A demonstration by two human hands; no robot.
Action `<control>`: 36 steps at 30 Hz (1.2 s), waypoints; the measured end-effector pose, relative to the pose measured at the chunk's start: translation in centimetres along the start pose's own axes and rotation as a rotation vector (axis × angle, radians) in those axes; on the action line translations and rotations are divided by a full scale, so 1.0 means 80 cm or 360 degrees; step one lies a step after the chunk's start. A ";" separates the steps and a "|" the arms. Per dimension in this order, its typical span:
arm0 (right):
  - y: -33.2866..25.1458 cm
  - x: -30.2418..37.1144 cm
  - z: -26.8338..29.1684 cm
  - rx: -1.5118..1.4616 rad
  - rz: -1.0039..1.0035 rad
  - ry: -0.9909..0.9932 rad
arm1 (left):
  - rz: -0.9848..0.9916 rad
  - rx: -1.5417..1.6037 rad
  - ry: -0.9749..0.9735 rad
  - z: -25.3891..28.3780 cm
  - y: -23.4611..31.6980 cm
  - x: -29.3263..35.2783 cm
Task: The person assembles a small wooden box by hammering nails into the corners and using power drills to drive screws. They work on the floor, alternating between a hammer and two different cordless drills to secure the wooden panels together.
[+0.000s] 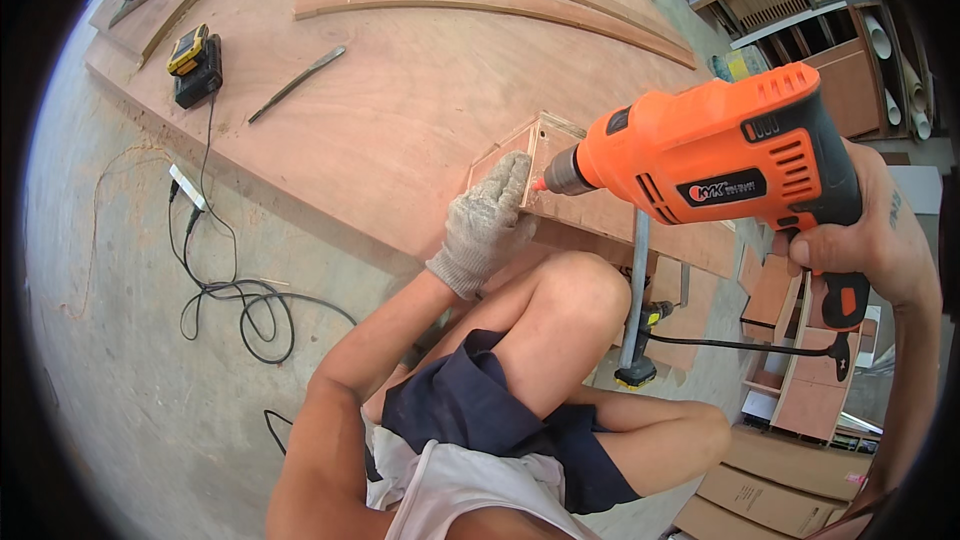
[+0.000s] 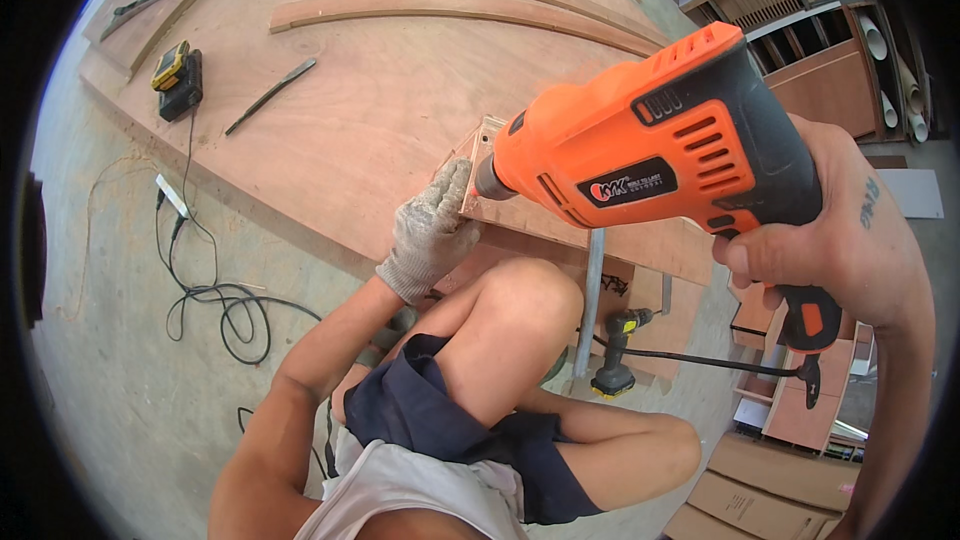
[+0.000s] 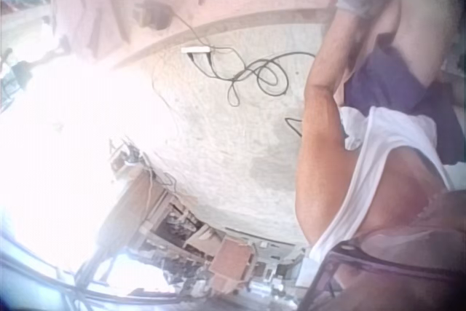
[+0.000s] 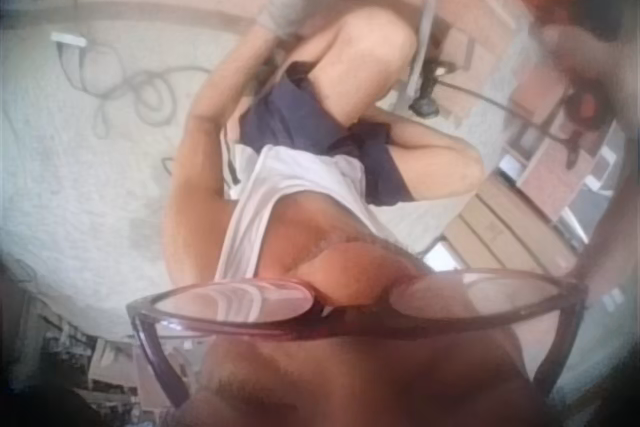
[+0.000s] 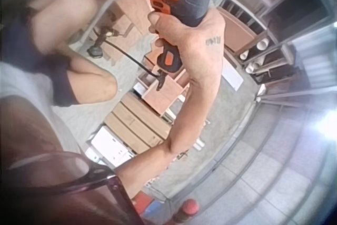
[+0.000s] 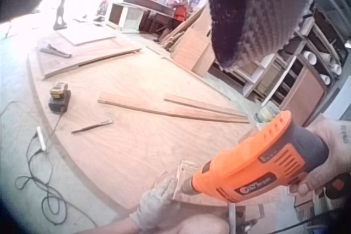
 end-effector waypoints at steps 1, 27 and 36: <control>0.000 0.001 -0.001 0.0001 -0.0003 -0.0018 | -0.0008 0.0004 0.0014 0.001 0.000 0.001; -0.004 0.030 -0.152 -0.1599 0.0958 0.0720 | 0.0745 0.1973 -0.0793 0.142 0.013 -0.034; -0.033 -0.038 -0.345 -0.1429 0.0965 0.0599 | 0.0884 0.2957 -0.0159 0.155 -0.025 -0.044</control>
Point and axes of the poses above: each hand's wrist, its own x-axis away from the middle knuckle, its own z-axis out of the back of the hand, y = z × x, the point moved 5 cm from there along -x, towards the middle knuckle, and after that the axes turned 5 degrees about z, right-handed, at the moved point
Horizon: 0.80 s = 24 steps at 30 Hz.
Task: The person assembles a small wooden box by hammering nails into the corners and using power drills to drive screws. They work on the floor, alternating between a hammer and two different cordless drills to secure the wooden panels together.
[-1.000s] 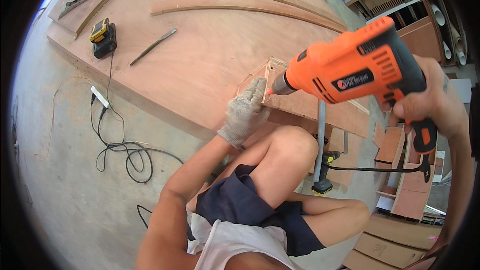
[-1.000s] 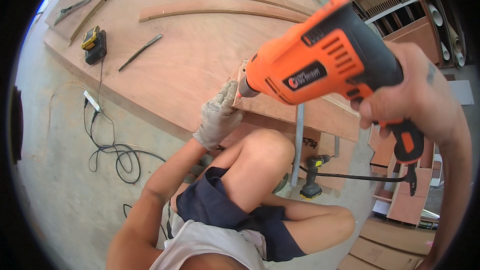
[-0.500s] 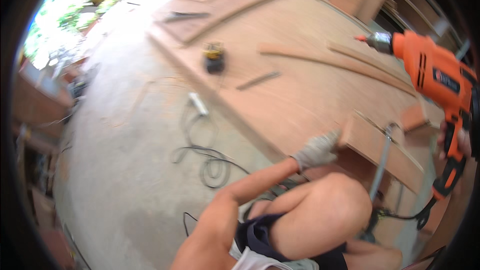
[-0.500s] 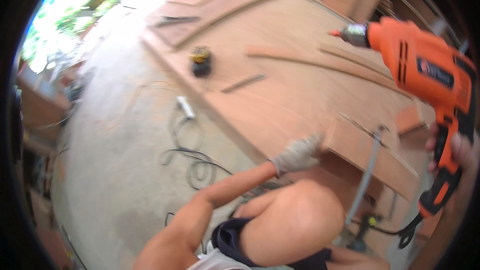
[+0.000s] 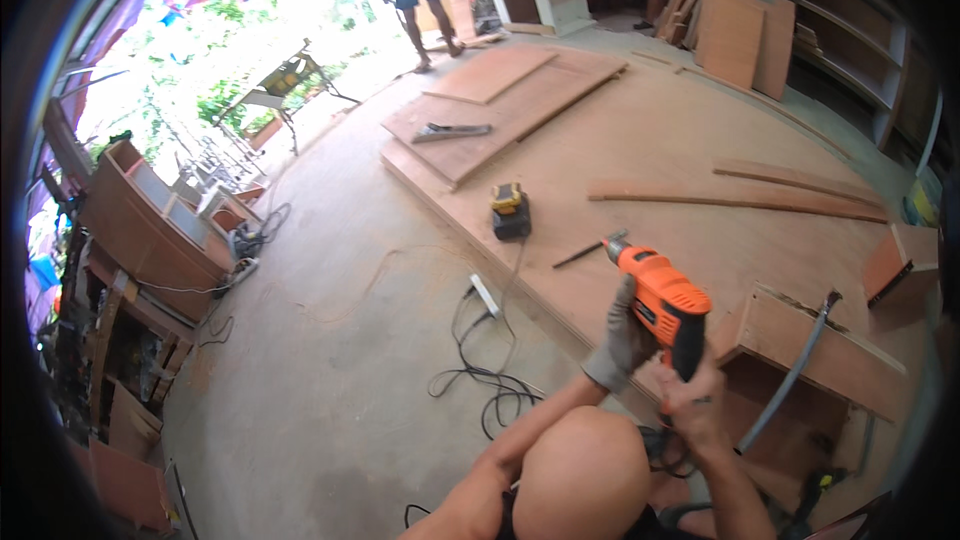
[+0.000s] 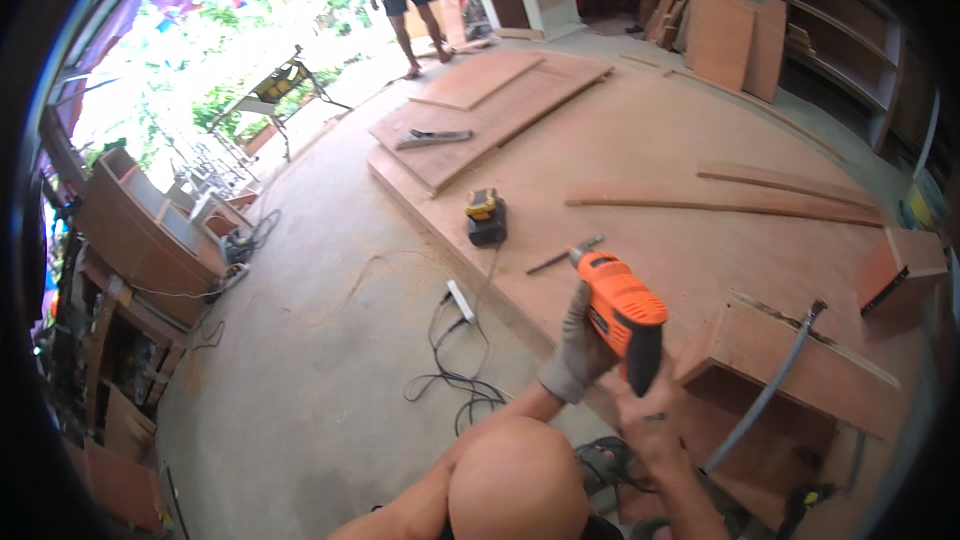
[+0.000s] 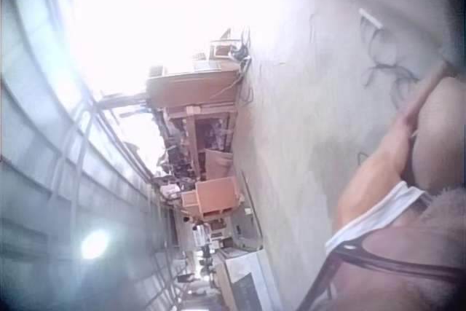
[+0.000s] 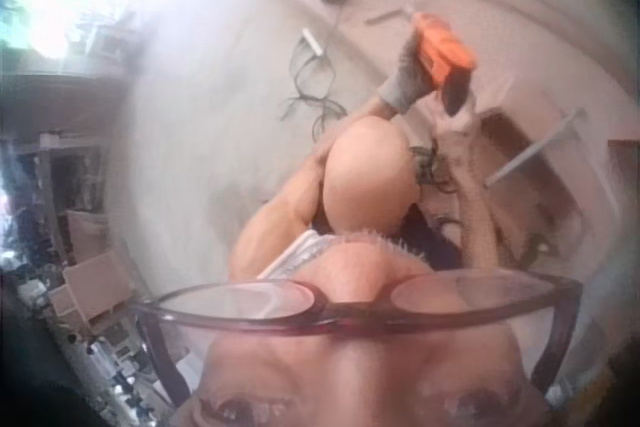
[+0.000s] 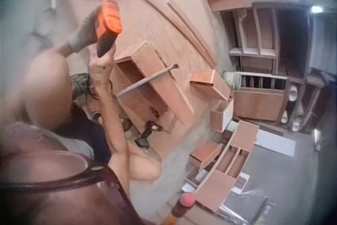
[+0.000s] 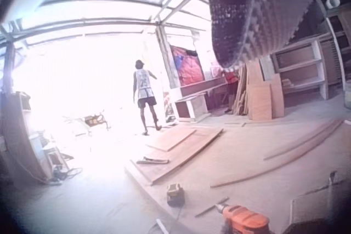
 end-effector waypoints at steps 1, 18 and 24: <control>0.000 0.002 -0.003 0.0058 -0.0124 -0.0219 | -0.0040 -0.0209 0.0124 0.024 0.008 -0.008; 0.103 0.111 0.110 0.0492 -0.0095 0.0505 | 0.0763 -0.2400 0.0760 0.182 0.092 -0.092; 0.076 0.081 0.155 0.0904 -0.0008 0.0561 | 0.0314 -0.3619 0.0889 0.145 0.086 -0.097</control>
Point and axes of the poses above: each hand's wrist, its own x-axis away from the middle knuckle, its own z-axis out of the back of the hand, y = z × x, the point moved 5 cm from there along -x, towards the middle knuckle, and after that the axes turned 5 degrees about z, right-handed, at the moved point
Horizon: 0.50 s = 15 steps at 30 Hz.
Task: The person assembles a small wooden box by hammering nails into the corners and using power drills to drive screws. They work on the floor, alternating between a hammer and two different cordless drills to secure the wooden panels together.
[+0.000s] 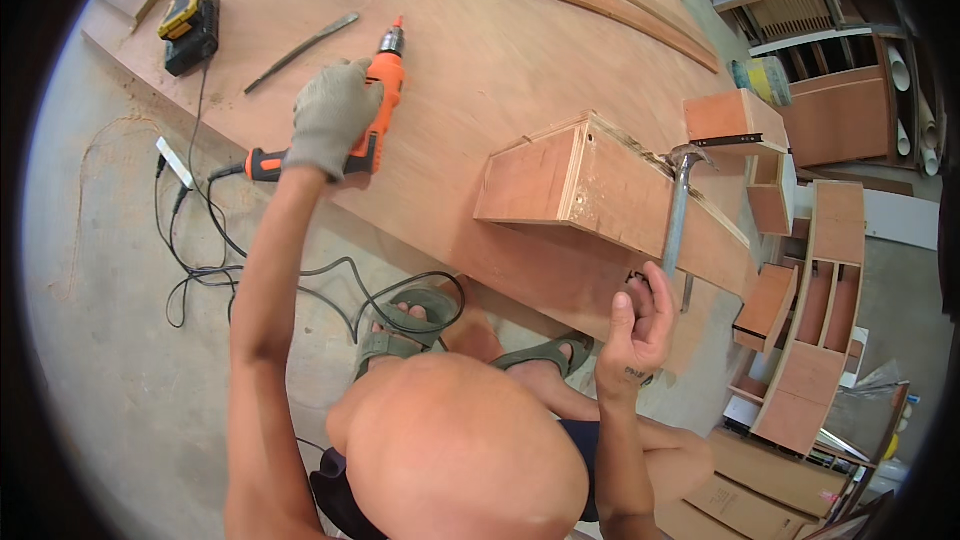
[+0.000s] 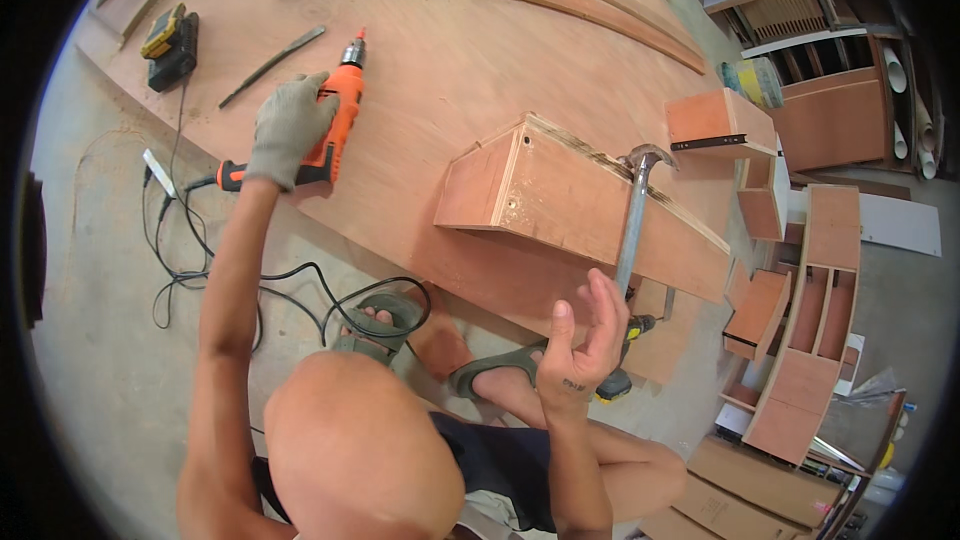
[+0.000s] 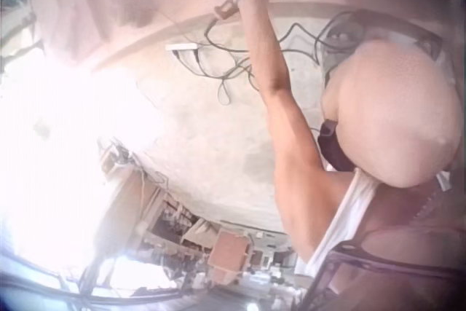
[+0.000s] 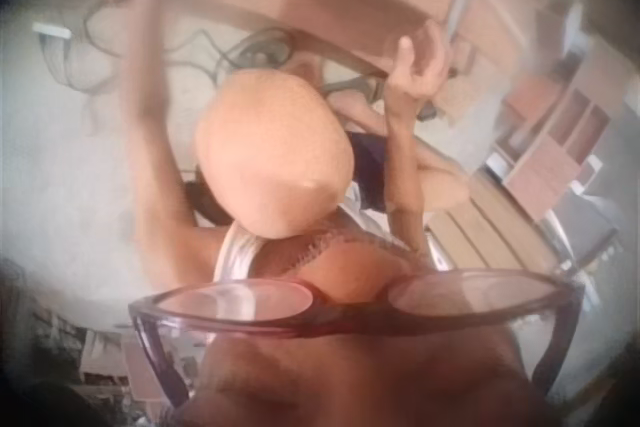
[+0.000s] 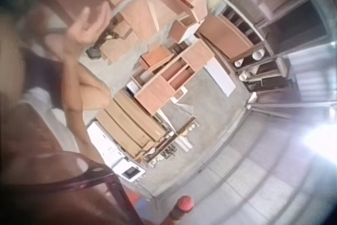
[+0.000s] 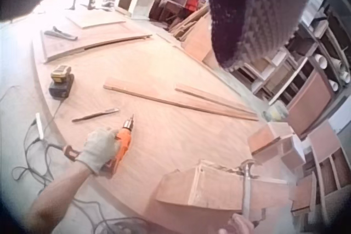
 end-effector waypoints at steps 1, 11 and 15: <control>-0.008 -0.013 0.003 0.0316 0.0201 -0.0089 | -0.0121 -0.0087 0.0206 -0.004 0.023 0.027; -0.013 -0.099 -0.057 0.1101 0.0393 -0.0799 | -0.0675 0.1088 0.0455 -0.098 0.192 0.177; -0.011 -0.108 -0.063 0.1426 0.0502 -0.0840 | -0.0740 0.0979 0.0394 -0.083 0.199 0.173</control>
Point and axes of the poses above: each hand's wrist, its own x-axis away from the middle knuckle, its own z-axis out of the back of the hand, y = z × x, the point moved 5 cm from there along -x, towards the middle knuckle, and after that the axes turned 5 degrees about z, right-handed, at the moved point
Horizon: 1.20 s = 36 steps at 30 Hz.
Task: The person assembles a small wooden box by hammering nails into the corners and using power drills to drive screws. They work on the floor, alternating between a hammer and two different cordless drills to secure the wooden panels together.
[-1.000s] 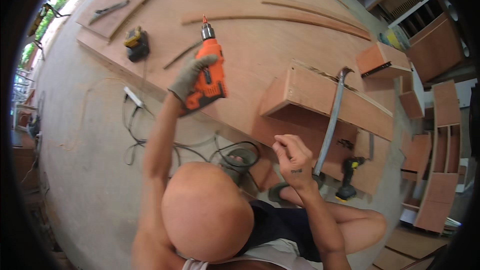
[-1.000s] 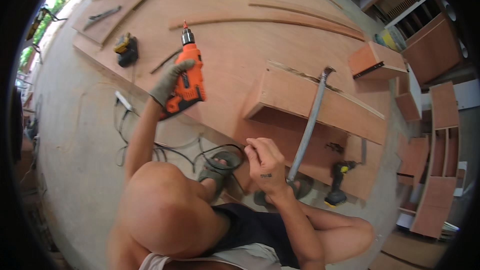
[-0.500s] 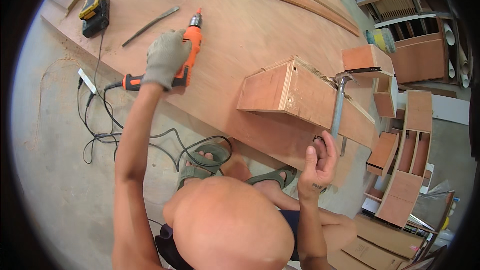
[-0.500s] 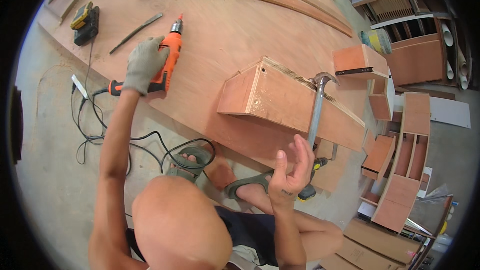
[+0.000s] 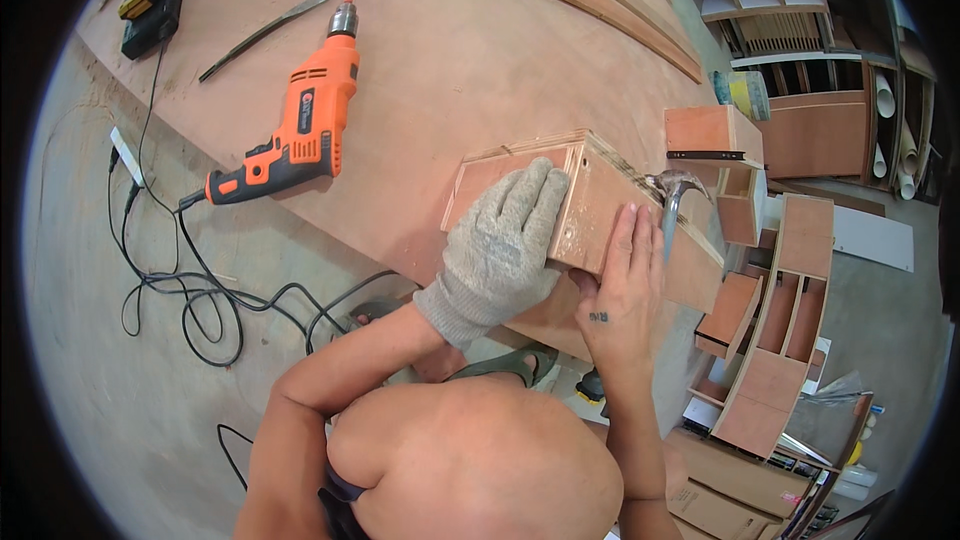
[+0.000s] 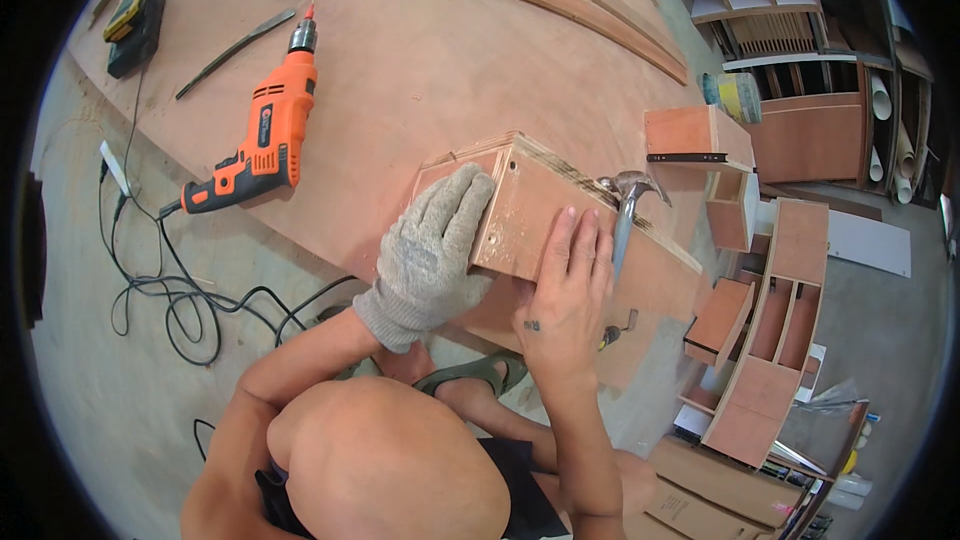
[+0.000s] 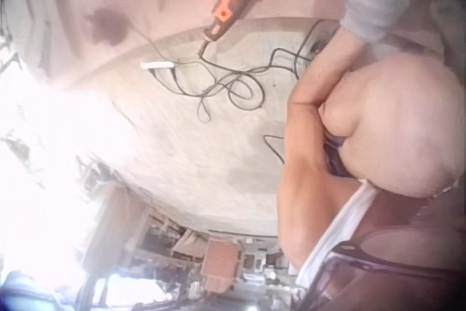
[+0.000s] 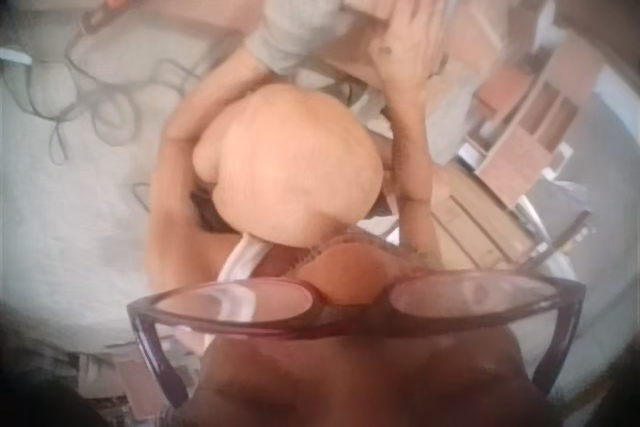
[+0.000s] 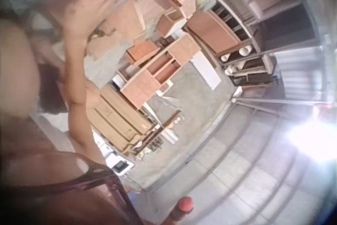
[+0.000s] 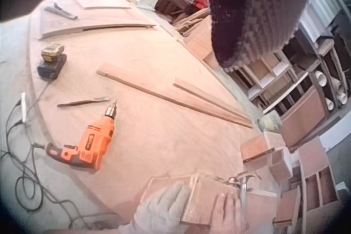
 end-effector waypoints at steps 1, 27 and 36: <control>0.001 -0.002 -0.002 0.0056 0.0017 -0.0006 | 0.0013 -0.0025 -0.0001 0.001 0.003 -0.001; 0.020 -0.003 -0.004 0.0097 0.0157 -0.0073 | -0.0220 0.0029 0.0098 -0.003 -0.021 -0.010; -0.021 -0.061 0.081 -0.0417 0.0989 -0.0320 | -0.0127 0.0276 0.0201 -0.003 -0.023 -0.010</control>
Point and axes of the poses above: each hand's wrist, its own x-axis away from the middle knuckle, its own z-axis out of the back of the hand, y = z × x, the point moved 5 cm from there along -x, towards the middle knuckle, and after that the axes turned 5 degrees about z, right-handed, at the moved point
